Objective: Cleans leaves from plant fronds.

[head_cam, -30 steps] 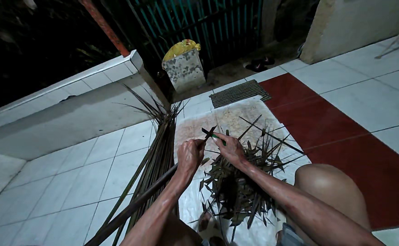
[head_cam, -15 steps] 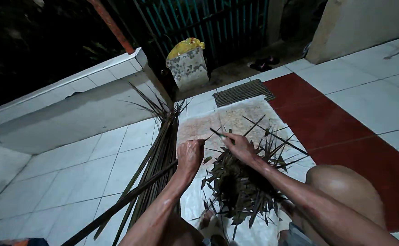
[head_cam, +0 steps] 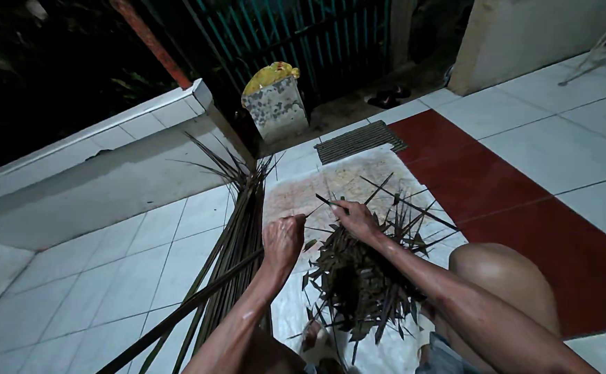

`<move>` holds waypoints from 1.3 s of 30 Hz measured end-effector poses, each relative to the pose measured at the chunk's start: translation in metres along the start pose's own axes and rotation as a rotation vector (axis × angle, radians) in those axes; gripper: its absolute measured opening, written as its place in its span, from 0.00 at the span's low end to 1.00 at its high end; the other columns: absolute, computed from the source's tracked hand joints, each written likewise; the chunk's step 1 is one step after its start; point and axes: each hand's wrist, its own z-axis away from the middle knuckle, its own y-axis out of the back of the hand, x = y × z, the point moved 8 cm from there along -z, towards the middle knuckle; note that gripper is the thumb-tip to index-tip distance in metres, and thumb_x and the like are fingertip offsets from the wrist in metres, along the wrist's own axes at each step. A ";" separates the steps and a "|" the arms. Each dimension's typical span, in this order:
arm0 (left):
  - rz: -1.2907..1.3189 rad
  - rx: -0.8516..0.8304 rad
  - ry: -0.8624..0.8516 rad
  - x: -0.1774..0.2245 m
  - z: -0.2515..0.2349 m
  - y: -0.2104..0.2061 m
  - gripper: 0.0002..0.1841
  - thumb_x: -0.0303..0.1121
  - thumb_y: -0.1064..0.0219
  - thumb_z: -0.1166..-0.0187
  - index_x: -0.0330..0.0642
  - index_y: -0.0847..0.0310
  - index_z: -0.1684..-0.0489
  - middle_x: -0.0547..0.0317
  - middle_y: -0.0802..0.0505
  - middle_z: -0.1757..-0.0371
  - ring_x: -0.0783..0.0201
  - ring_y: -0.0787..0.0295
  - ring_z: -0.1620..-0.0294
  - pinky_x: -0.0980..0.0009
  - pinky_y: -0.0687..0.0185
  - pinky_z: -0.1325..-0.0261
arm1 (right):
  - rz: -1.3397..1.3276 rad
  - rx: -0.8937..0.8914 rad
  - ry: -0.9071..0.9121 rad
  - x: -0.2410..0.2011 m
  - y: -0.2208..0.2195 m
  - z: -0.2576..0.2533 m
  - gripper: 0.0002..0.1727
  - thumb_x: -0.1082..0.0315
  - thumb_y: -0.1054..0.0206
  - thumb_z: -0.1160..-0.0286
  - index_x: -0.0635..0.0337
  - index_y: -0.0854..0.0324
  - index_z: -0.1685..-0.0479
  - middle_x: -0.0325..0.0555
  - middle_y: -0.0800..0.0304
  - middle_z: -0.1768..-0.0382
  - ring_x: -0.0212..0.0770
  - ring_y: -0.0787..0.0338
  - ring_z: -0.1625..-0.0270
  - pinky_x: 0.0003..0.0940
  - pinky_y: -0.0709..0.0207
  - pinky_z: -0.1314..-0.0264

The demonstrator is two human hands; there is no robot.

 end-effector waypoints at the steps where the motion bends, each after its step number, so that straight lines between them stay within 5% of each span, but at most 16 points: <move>1: -0.003 -0.011 0.003 0.000 0.000 0.000 0.17 0.44 0.45 0.10 0.59 0.07 0.46 0.52 0.03 0.56 0.46 0.05 0.53 0.43 0.16 0.54 | 0.005 0.016 -0.028 0.005 0.002 -0.002 0.21 0.53 0.45 0.09 0.47 0.13 0.31 0.51 0.06 0.47 0.51 0.09 0.42 0.56 0.22 0.34; 4: 0.033 -0.056 0.034 -0.006 -0.001 0.000 0.16 0.45 0.44 0.11 0.60 0.07 0.44 0.54 0.03 0.52 0.48 0.05 0.48 0.43 0.16 0.49 | 0.015 0.070 -0.134 0.019 0.013 -0.005 0.21 0.52 0.46 0.08 0.46 0.14 0.29 0.53 0.07 0.44 0.56 0.11 0.39 0.61 0.23 0.33; 7: 0.198 -0.099 0.074 -0.020 -0.005 -0.005 0.15 0.46 0.40 0.12 0.59 0.06 0.43 0.59 0.02 0.54 0.55 0.05 0.51 0.46 0.15 0.45 | -0.024 0.146 -0.058 0.017 0.021 -0.003 0.22 0.51 0.46 0.08 0.45 0.15 0.28 0.52 0.07 0.52 0.54 0.09 0.49 0.60 0.21 0.42; 11: 0.566 -0.121 0.047 -0.037 -0.014 -0.020 0.13 0.43 0.35 0.13 0.50 0.06 0.47 0.66 0.04 0.69 0.69 0.10 0.76 0.64 0.10 0.66 | -0.079 0.038 0.171 -0.006 -0.002 0.010 0.22 0.50 0.46 0.10 0.44 0.16 0.27 0.49 0.07 0.55 0.46 0.09 0.55 0.51 0.17 0.45; 15: 0.729 -0.162 0.046 -0.036 -0.014 -0.022 0.13 0.42 0.34 0.13 0.48 0.05 0.48 0.66 0.04 0.73 0.71 0.13 0.83 0.70 0.15 0.77 | -0.098 -0.030 0.248 -0.017 -0.019 0.018 0.24 0.46 0.47 0.10 0.41 0.15 0.26 0.45 0.06 0.56 0.41 0.10 0.57 0.45 0.18 0.46; 24: 0.758 -0.178 0.047 -0.038 -0.011 -0.023 0.13 0.41 0.33 0.13 0.47 0.05 0.46 0.65 0.04 0.73 0.71 0.13 0.84 0.72 0.16 0.78 | -0.050 0.034 0.130 -0.007 -0.009 0.002 0.22 0.48 0.46 0.10 0.40 0.14 0.28 0.48 0.06 0.53 0.46 0.09 0.52 0.51 0.18 0.42; 33: 0.756 -0.201 0.064 -0.046 -0.007 -0.026 0.13 0.41 0.33 0.13 0.47 0.06 0.46 0.65 0.03 0.72 0.70 0.14 0.84 0.72 0.17 0.80 | -0.131 0.167 -0.100 0.034 0.023 -0.021 0.22 0.53 0.45 0.08 0.50 0.16 0.27 0.55 0.07 0.50 0.54 0.08 0.51 0.58 0.18 0.41; 37: 0.729 -0.190 0.089 -0.050 -0.008 -0.021 0.13 0.40 0.35 0.12 0.44 0.07 0.46 0.61 0.04 0.70 0.69 0.12 0.81 0.70 0.14 0.74 | -0.074 -0.019 -0.147 0.039 0.023 -0.020 0.24 0.53 0.51 0.05 0.60 0.20 0.28 0.57 0.10 0.55 0.51 0.11 0.59 0.52 0.18 0.50; 39: 0.707 -0.188 0.094 -0.053 -0.009 -0.023 0.14 0.41 0.35 0.12 0.42 0.08 0.47 0.59 0.04 0.70 0.68 0.13 0.80 0.68 0.14 0.72 | 0.042 -0.148 -0.211 0.056 0.016 -0.012 0.24 0.54 0.48 0.07 0.67 0.18 0.41 0.62 0.11 0.54 0.57 0.11 0.55 0.59 0.20 0.46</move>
